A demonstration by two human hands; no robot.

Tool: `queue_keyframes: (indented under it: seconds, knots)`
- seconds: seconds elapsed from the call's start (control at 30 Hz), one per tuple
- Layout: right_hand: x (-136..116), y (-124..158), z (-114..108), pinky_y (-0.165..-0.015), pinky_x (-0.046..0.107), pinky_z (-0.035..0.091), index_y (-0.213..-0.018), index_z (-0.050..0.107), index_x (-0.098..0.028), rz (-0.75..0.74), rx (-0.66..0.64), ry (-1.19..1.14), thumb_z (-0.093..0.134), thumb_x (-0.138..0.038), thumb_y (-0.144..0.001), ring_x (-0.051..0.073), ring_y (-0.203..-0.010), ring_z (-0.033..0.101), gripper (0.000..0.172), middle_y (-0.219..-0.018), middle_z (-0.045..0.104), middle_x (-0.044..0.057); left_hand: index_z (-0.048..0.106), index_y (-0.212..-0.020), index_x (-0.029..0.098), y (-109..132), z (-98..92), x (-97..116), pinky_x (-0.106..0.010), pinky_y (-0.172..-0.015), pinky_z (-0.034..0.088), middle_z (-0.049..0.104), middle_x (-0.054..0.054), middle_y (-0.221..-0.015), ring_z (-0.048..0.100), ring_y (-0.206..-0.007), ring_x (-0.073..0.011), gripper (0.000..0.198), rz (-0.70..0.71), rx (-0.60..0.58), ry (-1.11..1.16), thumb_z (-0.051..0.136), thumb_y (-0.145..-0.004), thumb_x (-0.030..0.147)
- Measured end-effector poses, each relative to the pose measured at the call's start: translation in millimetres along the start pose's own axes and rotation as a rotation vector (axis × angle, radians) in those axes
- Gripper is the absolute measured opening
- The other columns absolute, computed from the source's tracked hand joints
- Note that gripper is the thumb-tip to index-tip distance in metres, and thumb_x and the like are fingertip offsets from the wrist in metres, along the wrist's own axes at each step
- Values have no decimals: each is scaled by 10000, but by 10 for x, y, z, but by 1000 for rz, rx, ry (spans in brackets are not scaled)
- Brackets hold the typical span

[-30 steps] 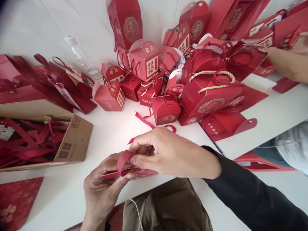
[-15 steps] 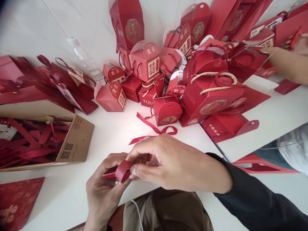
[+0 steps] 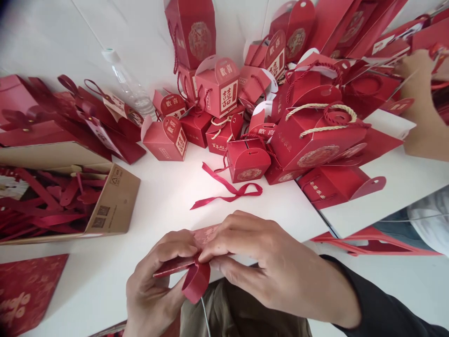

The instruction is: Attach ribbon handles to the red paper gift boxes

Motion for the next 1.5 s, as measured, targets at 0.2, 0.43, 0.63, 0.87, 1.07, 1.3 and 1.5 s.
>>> queue_keyframes:
  seconds: [0.2, 0.43, 0.63, 0.87, 1.07, 1.3, 1.5]
  knots:
    - [-23, 62, 54, -799, 144, 554, -1070, 737, -226, -39, 40, -14, 664, -91, -960, 100, -984, 689, 189, -1064, 731, 13, 650, -1066, 159, 36, 6, 63, -284, -800, 566, 657, -63, -1012, 649, -948, -165, 234, 15, -29, 16, 714, -880, 33]
    - [33, 134, 109, -888, 168, 557, -1101, 654, -270, 102, 14, 7, 693, -181, -932, 110, -1041, 665, 195, -1088, 686, -16, 668, -1038, 129, 70, 37, 105, -300, -764, 555, 660, -75, -998, 644, -916, -168, 175, 57, -35, 11, 717, -899, 35]
    - [-30, 188, 154, -900, 171, 553, -1139, 679, -249, -16, -12, 67, 612, -157, -1012, 107, -1049, 640, 171, -1077, 649, 16, 649, -1078, 126, 99, 74, 140, -315, -773, 557, 658, -75, -997, 639, -924, -172, 153, 88, -7, 46, 705, -938, 104]
    - [-24, 276, 192, -850, 181, 556, -1247, 677, -216, -97, -7, 59, 545, -149, -1058, 111, -967, 603, 240, -1062, 621, 39, 662, -1191, 123, 138, 107, 181, -310, -770, 577, 660, -74, -1040, 640, -934, -170, 256, 94, 13, -1, 711, -939, 126]
    - [-30, 289, 192, -868, 170, 550, -1181, 668, -189, -100, 42, 48, 566, -146, -1052, 110, -975, 612, 171, -1036, 646, 32, 644, -1134, 131, 129, 103, 187, -327, -779, 577, 668, -71, -1008, 651, -935, -180, 181, 91, -2, -37, 690, -962, 163]
    - [-19, 275, 192, -821, 227, 559, -1212, 647, -193, -117, 34, 28, 572, -87, -1022, 133, -942, 606, 231, -1022, 641, 36, 632, -1109, 161, 116, 104, 202, -330, -774, 573, 670, -58, -966, 647, -903, -176, 141, 60, 21, -32, 666, -988, 223]
    - [-23, 283, 192, -837, 201, 543, -1171, 659, -179, -114, 54, 15, 580, -88, -1022, 119, -942, 599, 191, -1016, 640, 33, 622, -1203, 134, 129, 116, 205, -318, -798, 568, 665, -70, -1044, 644, -961, -171, 230, 63, 5, -24, 666, -978, 162]
Point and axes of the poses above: each hand's wrist, its own y-axis away from the middle knuckle, its own z-axis out of the palm, x = y × z, the point moved 5 cm from there along -y, towards the middle knuckle
